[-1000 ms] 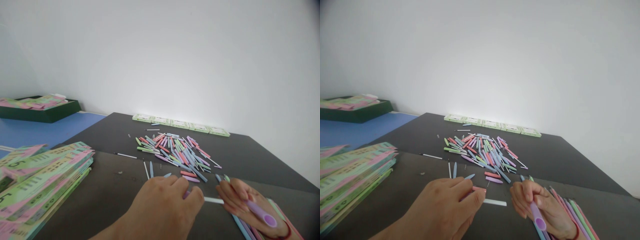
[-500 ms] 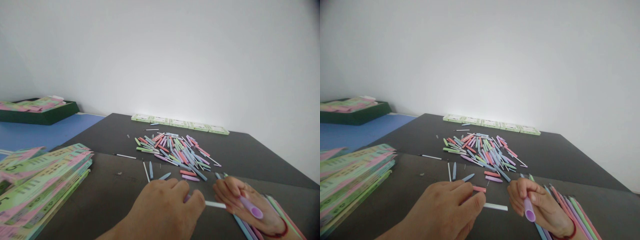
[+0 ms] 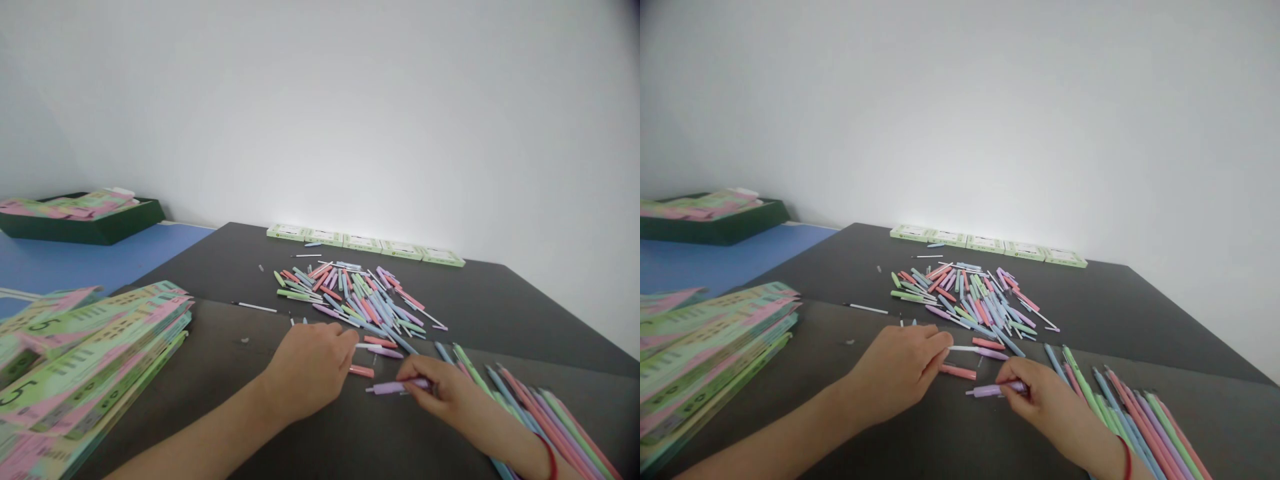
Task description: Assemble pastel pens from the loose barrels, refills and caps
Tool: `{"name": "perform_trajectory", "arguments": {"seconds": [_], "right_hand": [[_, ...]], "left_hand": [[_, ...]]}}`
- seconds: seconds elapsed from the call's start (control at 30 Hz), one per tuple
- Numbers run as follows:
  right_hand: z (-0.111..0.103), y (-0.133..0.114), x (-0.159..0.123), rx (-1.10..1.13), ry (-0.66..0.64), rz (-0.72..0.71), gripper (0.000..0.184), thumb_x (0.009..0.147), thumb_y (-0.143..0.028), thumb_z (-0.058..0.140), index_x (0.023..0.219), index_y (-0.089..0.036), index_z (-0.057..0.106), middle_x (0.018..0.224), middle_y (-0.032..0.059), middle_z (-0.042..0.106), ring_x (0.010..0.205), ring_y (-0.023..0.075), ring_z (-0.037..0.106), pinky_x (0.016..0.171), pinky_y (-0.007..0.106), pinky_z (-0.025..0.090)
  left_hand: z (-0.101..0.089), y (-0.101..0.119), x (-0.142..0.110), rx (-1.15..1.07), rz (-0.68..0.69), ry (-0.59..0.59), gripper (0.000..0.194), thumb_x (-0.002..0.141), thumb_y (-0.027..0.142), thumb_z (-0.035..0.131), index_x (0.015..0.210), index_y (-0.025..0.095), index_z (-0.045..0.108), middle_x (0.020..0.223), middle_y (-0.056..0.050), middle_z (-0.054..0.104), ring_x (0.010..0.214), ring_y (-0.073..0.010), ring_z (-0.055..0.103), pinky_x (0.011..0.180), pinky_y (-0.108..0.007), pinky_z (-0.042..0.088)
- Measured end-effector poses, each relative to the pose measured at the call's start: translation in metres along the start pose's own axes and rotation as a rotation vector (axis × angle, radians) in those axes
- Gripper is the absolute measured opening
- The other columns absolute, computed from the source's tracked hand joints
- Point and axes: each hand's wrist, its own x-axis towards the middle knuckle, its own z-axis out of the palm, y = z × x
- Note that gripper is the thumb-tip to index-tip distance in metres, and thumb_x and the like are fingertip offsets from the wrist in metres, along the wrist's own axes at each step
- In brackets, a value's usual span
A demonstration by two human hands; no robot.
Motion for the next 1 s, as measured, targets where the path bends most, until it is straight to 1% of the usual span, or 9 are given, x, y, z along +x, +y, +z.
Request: {"name": "perform_trajectory", "arguments": {"seconds": [0.1, 0.2, 0.3, 0.4, 0.53, 0.73, 0.87, 0.93, 1.0], "right_hand": [[0.002, 0.0, 0.0, 0.015, -0.002, 0.0, 0.017, 0.087, -0.026, 0.049, 0.095, -0.024, 0.063, 0.09, 0.0021, 0.066, 0.08, 0.0187, 0.06, 0.072, 0.029, 0.043], [-0.002, 0.004, -0.001, 0.05, -0.024, -0.024, 0.022, 0.09, -0.03, 0.047, 0.103, -0.025, 0.064, 0.103, 0.0035, 0.066, 0.095, 0.0207, 0.059, 0.085, 0.032, 0.043], [-0.008, 0.005, -0.001, 0.062, -0.039, -0.032, 0.022, 0.092, -0.031, 0.045, 0.098, -0.026, 0.066, 0.099, 0.003, 0.065, 0.091, 0.0202, 0.059, 0.083, 0.032, 0.043], [-0.009, 0.007, -0.001, 0.133, -0.049, 0.031, 0.02, 0.091, -0.031, 0.047, 0.094, -0.024, 0.065, 0.086, 0.002, 0.063, 0.08, 0.0184, 0.058, 0.072, 0.03, 0.044], [-0.006, 0.013, 0.0, 0.484, -0.133, 0.12, 0.02, 0.089, -0.036, 0.053, 0.09, -0.02, 0.064, 0.077, 0.0009, 0.058, 0.071, 0.0155, 0.054, 0.062, 0.026, 0.044], [0.0, 0.007, -0.005, 1.132, -0.129, 0.058, 0.015, 0.088, -0.03, 0.059, 0.096, -0.019, 0.064, 0.085, 0.0024, 0.057, 0.076, 0.0137, 0.053, 0.07, 0.028, 0.044], [0.008, -0.012, -0.008, 1.206, -0.116, -0.023, 0.012, 0.087, -0.024, 0.06, 0.095, -0.017, 0.065, 0.085, 0.0033, 0.059, 0.077, 0.0142, 0.054, 0.075, 0.029, 0.043], [0.014, -0.022, -0.008, 1.185, -0.093, -0.046, 0.011, 0.086, -0.025, 0.06, 0.092, -0.017, 0.066, 0.084, 0.003, 0.06, 0.078, 0.0145, 0.054, 0.076, 0.029, 0.042], [0.021, -0.031, -0.008, 1.183, -0.056, -0.032, 0.011, 0.086, -0.025, 0.06, 0.092, -0.017, 0.066, 0.082, 0.0023, 0.06, 0.077, 0.0143, 0.054, 0.076, 0.029, 0.042]], "left_hand": [[0.011, -0.003, 0.002, -0.036, -0.011, 0.006, 0.019, 0.093, 0.022, 0.036, 0.083, 0.022, 0.053, 0.074, -0.001, 0.062, 0.066, -0.0215, 0.06, 0.053, -0.028, 0.032], [0.017, -0.004, 0.003, -0.142, -0.043, 0.018, 0.018, 0.093, 0.022, 0.037, 0.08, 0.022, 0.05, 0.073, 0.0, 0.061, 0.065, -0.0194, 0.059, 0.055, -0.027, 0.031], [0.022, -0.004, 0.003, -0.306, -0.122, 0.028, 0.02, 0.094, 0.023, 0.035, 0.078, 0.022, 0.046, 0.067, 0.002, 0.057, 0.059, -0.0155, 0.054, 0.054, -0.025, 0.029], [0.029, -0.003, 0.003, -0.47, -0.19, -0.011, 0.02, 0.094, 0.024, 0.033, 0.077, 0.022, 0.044, 0.063, 0.003, 0.052, 0.056, -0.0142, 0.05, 0.052, -0.025, 0.027], [0.036, 0.001, 0.004, -0.711, -0.243, -0.056, 0.021, 0.093, 0.024, 0.036, 0.073, 0.021, 0.044, 0.065, 0.003, 0.049, 0.062, -0.0141, 0.049, 0.056, -0.024, 0.029], [0.037, 0.008, 0.006, -1.253, -0.315, -0.052, 0.024, 0.089, 0.023, 0.041, 0.065, 0.02, 0.039, 0.059, 0.007, 0.034, 0.052, -0.0094, 0.033, 0.051, -0.021, 0.027], [0.043, 0.011, 0.004, -1.437, -0.286, -0.054, 0.021, 0.089, 0.034, 0.047, 0.075, 0.018, 0.048, 0.054, 0.009, 0.035, 0.046, -0.0076, 0.026, 0.046, -0.021, 0.023], [0.043, 0.013, 0.003, -1.503, -0.224, -0.052, 0.018, 0.086, 0.035, 0.054, 0.086, 0.017, 0.055, 0.057, 0.008, 0.039, 0.048, -0.0074, 0.031, 0.048, -0.02, 0.026], [0.041, 0.016, 0.003, -1.573, -0.141, -0.055, 0.021, 0.082, 0.033, 0.061, 0.092, 0.015, 0.059, 0.065, 0.004, 0.05, 0.056, -0.0089, 0.042, 0.055, -0.02, 0.033]]}}
